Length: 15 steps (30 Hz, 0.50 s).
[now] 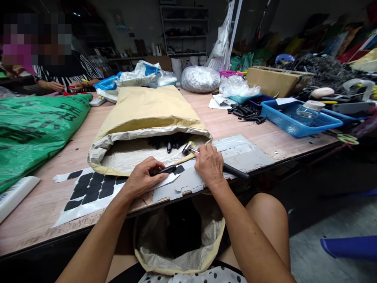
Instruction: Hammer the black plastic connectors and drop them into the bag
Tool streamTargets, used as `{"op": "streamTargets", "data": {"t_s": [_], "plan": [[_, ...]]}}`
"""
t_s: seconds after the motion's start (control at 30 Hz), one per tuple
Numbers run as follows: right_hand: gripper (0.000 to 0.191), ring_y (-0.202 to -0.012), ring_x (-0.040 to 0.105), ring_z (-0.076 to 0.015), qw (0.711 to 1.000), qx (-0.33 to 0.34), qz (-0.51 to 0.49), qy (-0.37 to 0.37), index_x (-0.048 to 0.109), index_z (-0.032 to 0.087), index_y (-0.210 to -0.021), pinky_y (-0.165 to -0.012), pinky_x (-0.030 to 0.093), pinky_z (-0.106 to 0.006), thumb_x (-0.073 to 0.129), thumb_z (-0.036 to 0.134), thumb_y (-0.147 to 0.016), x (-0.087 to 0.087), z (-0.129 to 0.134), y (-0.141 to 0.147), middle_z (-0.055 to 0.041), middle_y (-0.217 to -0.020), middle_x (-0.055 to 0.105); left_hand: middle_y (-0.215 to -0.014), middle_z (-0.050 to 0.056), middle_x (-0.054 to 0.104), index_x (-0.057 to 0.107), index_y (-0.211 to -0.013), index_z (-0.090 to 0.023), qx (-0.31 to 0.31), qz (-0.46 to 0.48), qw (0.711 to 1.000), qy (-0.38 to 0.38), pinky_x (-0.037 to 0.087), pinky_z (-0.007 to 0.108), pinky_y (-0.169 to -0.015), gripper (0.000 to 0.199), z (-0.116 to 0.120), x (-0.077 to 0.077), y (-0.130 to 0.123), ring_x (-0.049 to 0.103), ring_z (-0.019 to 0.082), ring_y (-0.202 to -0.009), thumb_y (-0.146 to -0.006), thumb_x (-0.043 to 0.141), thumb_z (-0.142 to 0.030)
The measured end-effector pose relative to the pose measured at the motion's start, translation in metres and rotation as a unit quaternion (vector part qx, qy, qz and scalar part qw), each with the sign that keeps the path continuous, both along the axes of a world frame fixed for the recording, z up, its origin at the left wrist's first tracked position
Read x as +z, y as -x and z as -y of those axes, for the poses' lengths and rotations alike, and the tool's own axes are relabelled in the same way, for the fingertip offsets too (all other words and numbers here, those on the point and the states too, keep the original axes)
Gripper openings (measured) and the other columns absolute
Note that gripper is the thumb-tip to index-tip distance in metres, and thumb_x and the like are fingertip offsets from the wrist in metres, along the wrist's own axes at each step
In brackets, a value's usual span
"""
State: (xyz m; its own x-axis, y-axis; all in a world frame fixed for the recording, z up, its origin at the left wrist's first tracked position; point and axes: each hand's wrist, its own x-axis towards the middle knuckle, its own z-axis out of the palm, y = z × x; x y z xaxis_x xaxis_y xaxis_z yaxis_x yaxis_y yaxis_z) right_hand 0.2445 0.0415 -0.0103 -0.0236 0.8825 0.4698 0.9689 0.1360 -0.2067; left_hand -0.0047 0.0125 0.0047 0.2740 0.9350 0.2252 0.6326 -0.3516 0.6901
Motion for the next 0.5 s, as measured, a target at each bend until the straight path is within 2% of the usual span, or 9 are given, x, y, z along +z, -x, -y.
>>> {"op": "streamTargets", "data": {"t_s": [0.1, 0.17, 0.3, 0.4, 0.5], "plan": [[0.016, -0.088, 0.06, -0.0244, 1.0, 0.0, -0.02, -0.007, 0.063, 0.018, -0.105, -0.077, 0.036, -0.034, 0.054, 0.029, -0.098, 0.003, 0.007, 0.001, -0.0081, -0.094, 0.069, -0.089, 0.002, 0.066, 0.075, -0.092, -0.02, -0.01, 0.013, 1.0, 0.006, 0.044, 0.03, -0.075, 0.017, -0.001, -0.001, 0.001, 0.061, 0.018, -0.085, -0.08, 0.074, -0.031], [0.018, -0.085, 0.062, -0.0236, 0.998, 0.026, -0.057, -0.02, 0.064, 0.019, -0.108, -0.077, 0.039, -0.033, 0.053, 0.03, -0.098, 0.007, 0.016, 0.004, -0.007, -0.092, 0.071, -0.088, 0.003, 0.067, 0.078, -0.093, -0.021, -0.016, 0.021, 1.0, 0.016, 0.045, 0.031, -0.076, 0.017, -0.002, -0.002, 0.002, 0.062, 0.019, -0.086, -0.08, 0.074, -0.031], [0.03, -0.101, 0.065, -0.0216, 0.977, 0.159, -0.127, -0.059, 0.065, 0.026, -0.126, -0.088, 0.046, -0.032, 0.049, 0.024, -0.1, 0.018, 0.039, 0.016, -0.0055, -0.113, 0.073, -0.087, 0.003, 0.067, 0.081, -0.093, -0.021, -0.011, 0.036, 0.999, 0.033, 0.045, 0.031, -0.076, 0.018, -0.003, -0.003, 0.003, 0.062, 0.019, -0.085, -0.079, 0.076, -0.031], [0.034, -0.099, 0.065, -0.0192, 0.966, 0.22, -0.121, -0.052, 0.067, 0.029, -0.128, -0.089, 0.047, -0.03, 0.047, 0.021, -0.101, 0.025, 0.053, 0.025, -0.0036, -0.109, 0.073, -0.085, 0.003, 0.065, 0.081, -0.094, -0.021, -0.012, 0.039, 0.999, 0.03, 0.044, 0.03, -0.075, 0.019, -0.003, -0.003, 0.003, 0.061, 0.018, -0.083, -0.079, 0.076, -0.031], [0.036, -0.096, 0.064, -0.019, 0.969, 0.23, -0.078, -0.039, 0.068, 0.029, -0.128, -0.088, 0.046, -0.029, 0.048, 0.019, -0.101, 0.026, 0.06, 0.032, -0.0035, -0.103, 0.073, -0.08, 0.002, 0.061, 0.08, -0.085, -0.02, -0.021, 0.034, 0.999, 0.025, 0.044, 0.029, -0.073, 0.014, -0.003, -0.003, 0.002, 0.058, 0.017, -0.079, -0.08, 0.075, -0.032]]}}
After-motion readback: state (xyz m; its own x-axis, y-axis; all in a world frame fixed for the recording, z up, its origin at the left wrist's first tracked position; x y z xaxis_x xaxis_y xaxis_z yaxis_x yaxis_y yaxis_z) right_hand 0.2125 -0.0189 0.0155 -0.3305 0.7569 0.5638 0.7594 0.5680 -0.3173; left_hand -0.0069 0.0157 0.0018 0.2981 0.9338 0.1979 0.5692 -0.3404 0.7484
